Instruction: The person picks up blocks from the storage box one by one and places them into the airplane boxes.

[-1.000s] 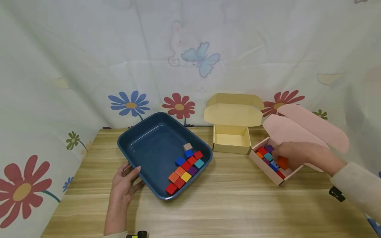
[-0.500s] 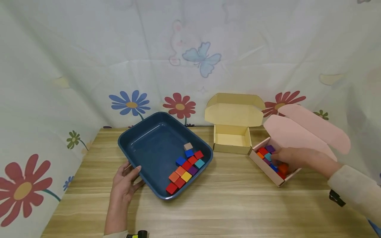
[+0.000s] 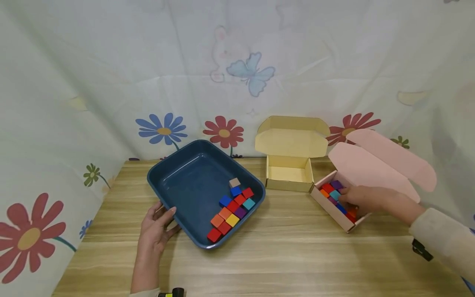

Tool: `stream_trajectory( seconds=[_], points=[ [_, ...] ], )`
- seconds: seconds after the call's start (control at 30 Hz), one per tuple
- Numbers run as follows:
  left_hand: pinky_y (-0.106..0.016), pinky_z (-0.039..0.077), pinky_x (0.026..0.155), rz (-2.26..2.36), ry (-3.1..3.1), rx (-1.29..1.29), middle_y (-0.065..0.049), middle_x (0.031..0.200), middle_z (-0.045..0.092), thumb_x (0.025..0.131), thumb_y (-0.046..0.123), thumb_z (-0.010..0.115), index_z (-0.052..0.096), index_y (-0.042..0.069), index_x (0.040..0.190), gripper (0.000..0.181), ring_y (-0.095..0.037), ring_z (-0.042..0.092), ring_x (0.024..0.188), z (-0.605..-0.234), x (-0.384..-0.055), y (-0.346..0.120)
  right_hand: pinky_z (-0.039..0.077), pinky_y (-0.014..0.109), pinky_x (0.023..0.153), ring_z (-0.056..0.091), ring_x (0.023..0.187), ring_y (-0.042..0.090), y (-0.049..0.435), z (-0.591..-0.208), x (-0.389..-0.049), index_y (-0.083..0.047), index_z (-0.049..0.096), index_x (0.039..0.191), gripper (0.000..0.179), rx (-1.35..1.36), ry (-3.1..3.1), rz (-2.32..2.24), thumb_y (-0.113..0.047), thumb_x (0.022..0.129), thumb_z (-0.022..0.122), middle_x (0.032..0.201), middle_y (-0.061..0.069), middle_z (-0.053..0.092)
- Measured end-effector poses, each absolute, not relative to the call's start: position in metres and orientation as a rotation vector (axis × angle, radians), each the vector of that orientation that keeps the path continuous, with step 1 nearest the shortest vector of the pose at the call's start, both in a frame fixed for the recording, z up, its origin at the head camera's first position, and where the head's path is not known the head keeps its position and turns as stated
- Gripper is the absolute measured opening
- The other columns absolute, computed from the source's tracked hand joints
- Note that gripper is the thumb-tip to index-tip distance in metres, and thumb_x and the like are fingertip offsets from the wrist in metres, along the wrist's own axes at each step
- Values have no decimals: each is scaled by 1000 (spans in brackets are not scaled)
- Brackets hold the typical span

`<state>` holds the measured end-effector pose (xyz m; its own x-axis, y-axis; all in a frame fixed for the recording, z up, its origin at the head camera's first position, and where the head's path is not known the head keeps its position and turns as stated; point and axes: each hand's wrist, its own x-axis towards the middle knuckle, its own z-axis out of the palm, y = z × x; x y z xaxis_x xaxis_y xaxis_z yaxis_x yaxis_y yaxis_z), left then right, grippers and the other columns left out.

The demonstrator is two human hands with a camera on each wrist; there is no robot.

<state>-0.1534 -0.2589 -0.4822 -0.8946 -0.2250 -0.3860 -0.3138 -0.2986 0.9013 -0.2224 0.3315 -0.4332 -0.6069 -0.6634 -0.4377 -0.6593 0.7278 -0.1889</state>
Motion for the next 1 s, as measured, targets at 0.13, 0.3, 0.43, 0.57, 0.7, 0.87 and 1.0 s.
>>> stream_trajectory(
  seconds=[0.13, 0.3, 0.43, 0.57, 0.7, 0.87, 1.0],
  points=[
    [-42, 54, 94, 2386, 1821, -707, -6, 154, 33, 98, 11, 68, 20, 17, 162, 80, -21, 51, 127, -482, -154, -259, 52, 26, 70, 52, 79, 11, 331, -423, -224, -19, 64, 94, 29, -974, 2466, -27, -7, 79, 87, 89, -6, 58],
    [-43, 53, 94, 2383, 1836, -706, -7, 155, 32, 99, 10, 68, 21, 17, 162, 79, -23, 50, 128, -481, -154, -258, 53, 28, 71, 54, 83, 13, 318, -407, -226, -17, 64, 94, 23, -1073, 2531, -6, -7, 84, 82, 94, -3, 60],
    [-43, 53, 94, 2386, 1835, -715, -6, 154, 33, 99, 10, 67, 21, 17, 162, 79, -21, 52, 125, -481, -154, -259, 54, 29, 71, 58, 84, 16, 296, -398, -235, -14, 65, 97, 23, -1266, 2573, 4, -10, 84, 83, 101, 2, 62],
    [-43, 54, 94, 2379, 1839, -714, -5, 154, 33, 99, 9, 67, 20, 17, 162, 79, -20, 54, 123, -483, -154, -260, 56, 28, 71, 63, 84, 19, 267, -389, -243, -13, 68, 100, 22, -1413, 2581, -90, -6, 85, 81, 95, 0, 63],
    [-42, 54, 93, 2386, 1833, -707, -5, 153, 34, 98, 9, 68, 20, 17, 162, 80, -20, 54, 124, -484, -153, -260, 56, 30, 76, 64, 91, 21, 233, -383, -249, -13, 68, 103, 19, -1461, 2560, -122, -7, 89, 79, 101, 2, 64],
    [-42, 54, 92, 2401, 1831, -704, -5, 152, 35, 98, 10, 69, 22, 17, 161, 79, -20, 53, 125, -483, -153, -259, 56, 32, 82, 63, 97, 21, 190, -379, -254, -12, 68, 108, 19, -1554, 2518, -68, -10, 91, 77, 107, 3, 65],
    [-43, 54, 93, 2395, 1835, -704, -6, 152, 35, 97, 10, 70, 21, 17, 161, 80, -19, 54, 123, -482, -154, -259, 56, 31, 86, 65, 98, 20, 158, -376, -260, -11, 68, 107, 18, -1668, 2459, -83, -9, 91, 77, 106, 3, 65]
  ],
)
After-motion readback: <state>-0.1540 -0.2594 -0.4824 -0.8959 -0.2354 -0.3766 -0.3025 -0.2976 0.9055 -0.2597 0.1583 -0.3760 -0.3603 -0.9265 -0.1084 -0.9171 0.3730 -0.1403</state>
